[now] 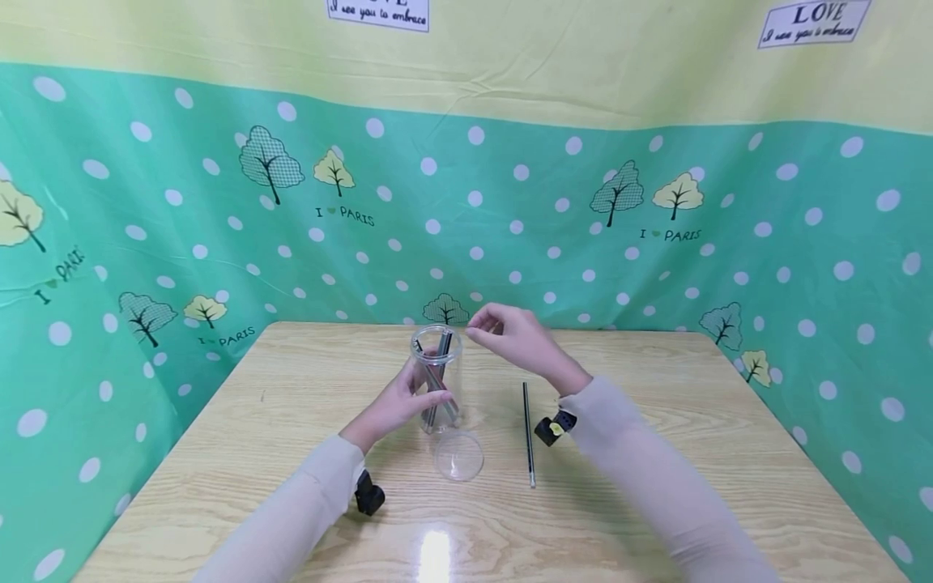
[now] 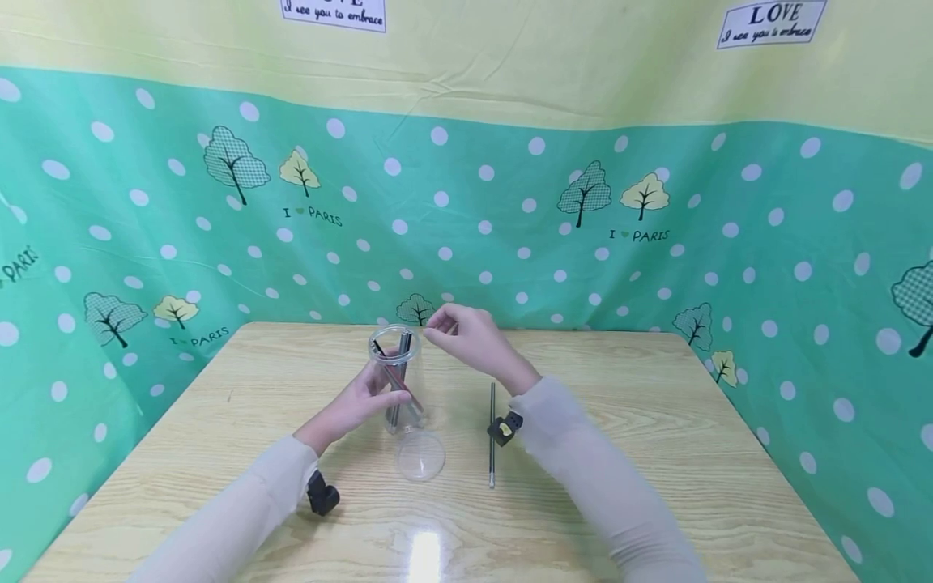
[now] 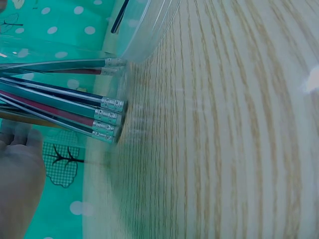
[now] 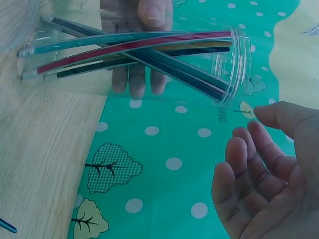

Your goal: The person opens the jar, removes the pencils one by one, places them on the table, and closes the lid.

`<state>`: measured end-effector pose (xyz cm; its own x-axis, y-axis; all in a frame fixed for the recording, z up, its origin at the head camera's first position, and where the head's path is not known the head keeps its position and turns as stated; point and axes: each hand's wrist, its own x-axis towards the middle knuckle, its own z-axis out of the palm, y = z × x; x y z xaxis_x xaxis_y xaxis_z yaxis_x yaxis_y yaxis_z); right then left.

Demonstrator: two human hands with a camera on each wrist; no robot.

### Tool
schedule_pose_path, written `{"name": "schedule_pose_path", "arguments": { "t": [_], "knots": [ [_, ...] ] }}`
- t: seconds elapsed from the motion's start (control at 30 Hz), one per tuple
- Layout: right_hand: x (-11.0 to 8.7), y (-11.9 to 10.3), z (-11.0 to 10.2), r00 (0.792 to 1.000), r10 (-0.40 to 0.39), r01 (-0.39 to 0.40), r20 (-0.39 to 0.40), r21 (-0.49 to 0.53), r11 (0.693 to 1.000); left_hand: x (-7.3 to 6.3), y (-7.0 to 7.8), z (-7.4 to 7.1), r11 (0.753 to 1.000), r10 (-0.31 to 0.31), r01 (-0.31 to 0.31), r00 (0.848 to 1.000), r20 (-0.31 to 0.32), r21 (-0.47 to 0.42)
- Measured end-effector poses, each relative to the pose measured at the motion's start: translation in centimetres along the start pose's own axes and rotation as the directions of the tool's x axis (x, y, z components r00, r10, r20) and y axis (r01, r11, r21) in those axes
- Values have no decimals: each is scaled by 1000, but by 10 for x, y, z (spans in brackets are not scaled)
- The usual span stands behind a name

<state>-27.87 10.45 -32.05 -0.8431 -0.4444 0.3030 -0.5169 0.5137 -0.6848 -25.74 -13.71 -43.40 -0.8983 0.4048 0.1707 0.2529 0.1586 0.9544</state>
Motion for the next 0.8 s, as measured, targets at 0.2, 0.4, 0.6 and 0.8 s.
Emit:
{"name": "schedule_pose_path", "arguments": {
  "t": [0.2,0.4,0.6,0.8],
  "knots": [
    [9,-5,8,999,-32,32,13,7,999,1,-1,0,1000,11,-11,1000,5,-7],
    [17,-10,14,998,-46,47,39,-24,999,2,-2,0,1000,9,-9,1000,6,-14],
    [22,-11,18,994,-69,72,86,-37,997,2,-2,0,1000,3,-3,1000,8,-6],
    [24,-9,20,989,-94,99,112,-37,994,2,-1,0,1000,7,-7,1000,6,13]
  ]
}}
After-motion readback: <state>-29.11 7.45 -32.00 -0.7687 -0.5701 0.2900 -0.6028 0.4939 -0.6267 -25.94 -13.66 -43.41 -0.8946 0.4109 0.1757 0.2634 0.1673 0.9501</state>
